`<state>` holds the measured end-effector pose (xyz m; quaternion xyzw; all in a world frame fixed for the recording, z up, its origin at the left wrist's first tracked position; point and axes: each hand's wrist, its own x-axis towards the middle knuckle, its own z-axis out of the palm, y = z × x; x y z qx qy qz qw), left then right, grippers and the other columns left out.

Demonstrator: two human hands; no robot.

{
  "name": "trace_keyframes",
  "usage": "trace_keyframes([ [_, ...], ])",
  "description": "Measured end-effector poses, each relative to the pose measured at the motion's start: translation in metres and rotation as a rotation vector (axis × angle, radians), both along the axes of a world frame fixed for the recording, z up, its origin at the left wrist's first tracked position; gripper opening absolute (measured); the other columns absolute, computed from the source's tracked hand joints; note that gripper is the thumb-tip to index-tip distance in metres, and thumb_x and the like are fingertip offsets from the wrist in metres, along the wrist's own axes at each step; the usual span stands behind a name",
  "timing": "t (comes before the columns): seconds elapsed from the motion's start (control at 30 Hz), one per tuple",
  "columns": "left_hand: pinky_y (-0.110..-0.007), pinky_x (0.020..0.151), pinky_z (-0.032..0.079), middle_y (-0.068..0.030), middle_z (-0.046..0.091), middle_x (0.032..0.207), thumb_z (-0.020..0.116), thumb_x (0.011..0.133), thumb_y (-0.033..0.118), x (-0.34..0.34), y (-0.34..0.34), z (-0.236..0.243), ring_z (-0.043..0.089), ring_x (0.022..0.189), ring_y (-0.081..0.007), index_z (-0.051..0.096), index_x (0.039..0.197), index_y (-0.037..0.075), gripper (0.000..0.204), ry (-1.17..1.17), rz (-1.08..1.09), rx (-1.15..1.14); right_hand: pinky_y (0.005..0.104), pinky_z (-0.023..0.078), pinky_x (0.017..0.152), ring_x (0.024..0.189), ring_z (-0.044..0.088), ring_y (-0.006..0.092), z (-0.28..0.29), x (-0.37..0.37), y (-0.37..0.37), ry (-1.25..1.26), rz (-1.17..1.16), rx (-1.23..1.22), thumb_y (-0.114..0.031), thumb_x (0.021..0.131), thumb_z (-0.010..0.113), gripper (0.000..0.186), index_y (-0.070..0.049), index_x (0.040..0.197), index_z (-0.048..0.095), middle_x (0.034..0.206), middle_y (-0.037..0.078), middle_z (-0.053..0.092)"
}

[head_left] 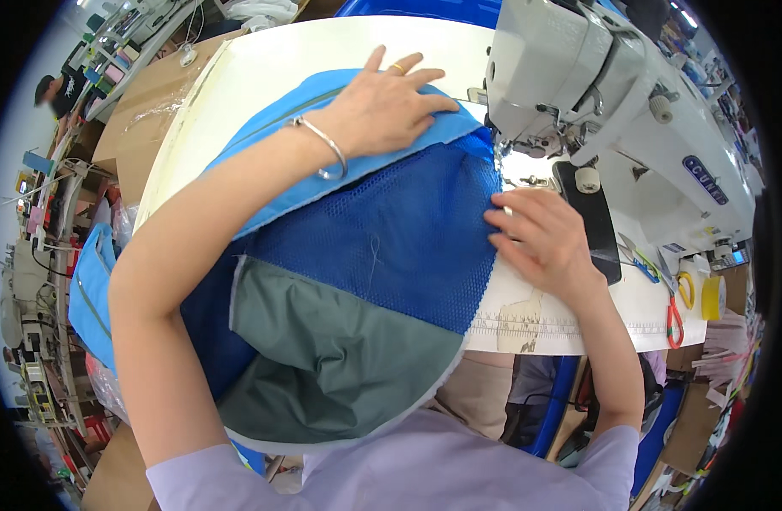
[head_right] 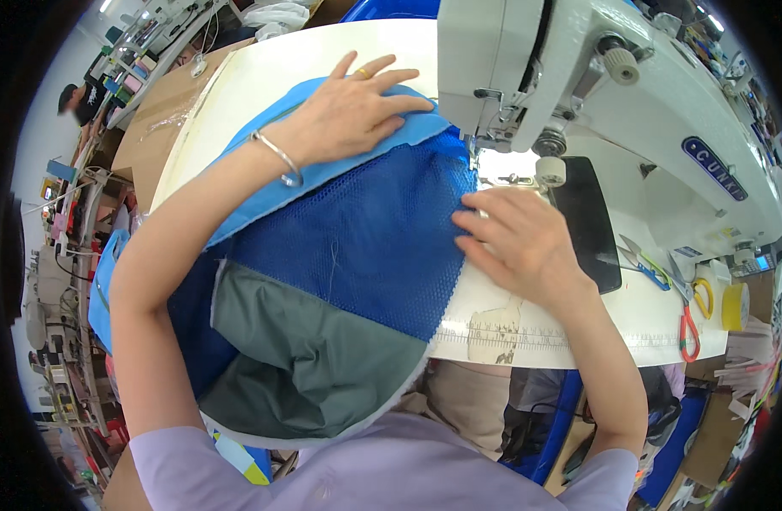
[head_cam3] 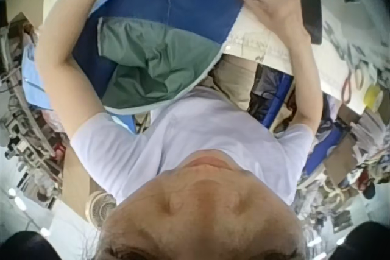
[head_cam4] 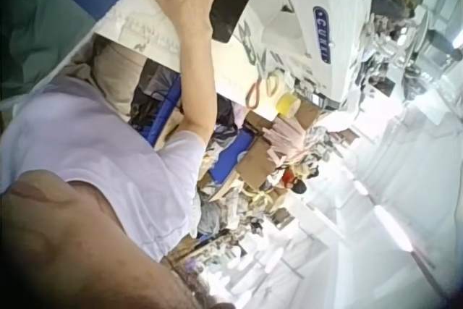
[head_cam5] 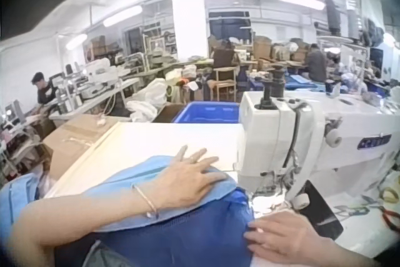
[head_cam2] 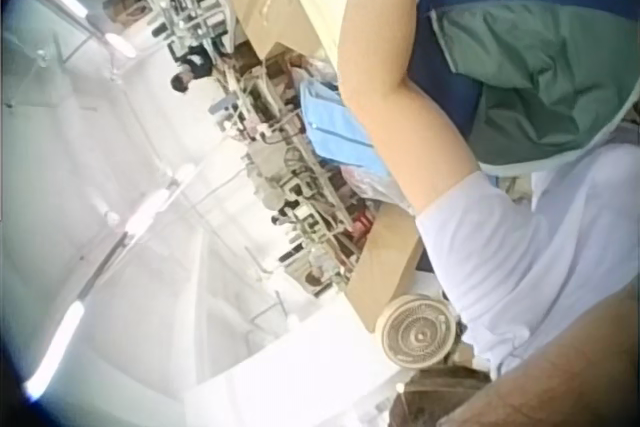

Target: The person sews a blue and green fabric bag using an industrial sewing machine. They align the edges of the bag, guide it under the needle, and sew along the seams. The person repeatedly adjusts the bag's position and orientation to complete different sections of the stitching.

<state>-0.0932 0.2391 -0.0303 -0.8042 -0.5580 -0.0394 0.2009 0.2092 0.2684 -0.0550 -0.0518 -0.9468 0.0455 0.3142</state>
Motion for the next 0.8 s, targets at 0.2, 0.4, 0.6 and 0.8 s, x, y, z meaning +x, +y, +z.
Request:
trace_keyframes([
  [0.2,-0.062,0.123,0.028,-0.0076,0.06,0.147,0.063,0.101,0.038,-0.011,0.028,-0.012,0.049,0.144,-0.0323,0.067,0.136,0.029,0.036,0.059,-0.005,0.011,0.0392,0.059,0.085,0.105,0.069,0.0281,-0.001,0.002,-0.008,-0.075,-0.001,-0.036,-0.017,0.076,0.085,0.032,-0.007,0.105,0.075,0.118,0.012,0.07],
  [0.4,-0.051,0.102,0.047,-0.0117,0.073,0.109,0.066,0.093,0.021,-0.004,0.042,0.015,0.067,0.111,-0.0307,0.079,0.1,0.01,0.019,0.093,0.017,0.127,0.0387,0.058,0.087,0.106,0.067,0.0277,-0.003,0.0,-0.014,-0.046,0.033,-0.041,-0.018,0.074,0.086,0.037,-0.005,0.107,0.076,0.117,0.012,0.068],
  [0.6,-0.042,0.087,0.054,-0.0081,0.072,0.105,0.074,0.079,0.01,0.073,-0.037,0.017,0.067,0.097,-0.025,0.073,0.102,0.004,0.024,-0.141,-0.328,0.057,0.0363,0.057,0.08,0.096,0.066,0.0233,-0.014,0.005,-0.015,0.04,0.036,-0.022,-0.019,0.075,0.083,0.029,-0.004,0.098,0.074,0.105,0.008,0.069],
  [0.8,-0.048,0.104,0.051,-0.0118,0.071,0.118,0.08,0.083,0.02,0.081,-0.06,-0.004,0.068,0.107,-0.0295,0.07,0.116,0.004,0.038,-0.311,-0.278,-0.041,0.0329,0.052,0.069,0.083,0.061,0.019,-0.014,0.013,-0.014,0.086,0.015,-0.04,-0.014,0.072,0.079,0.018,-0.006,0.083,0.067,0.089,0.003,0.064],
])
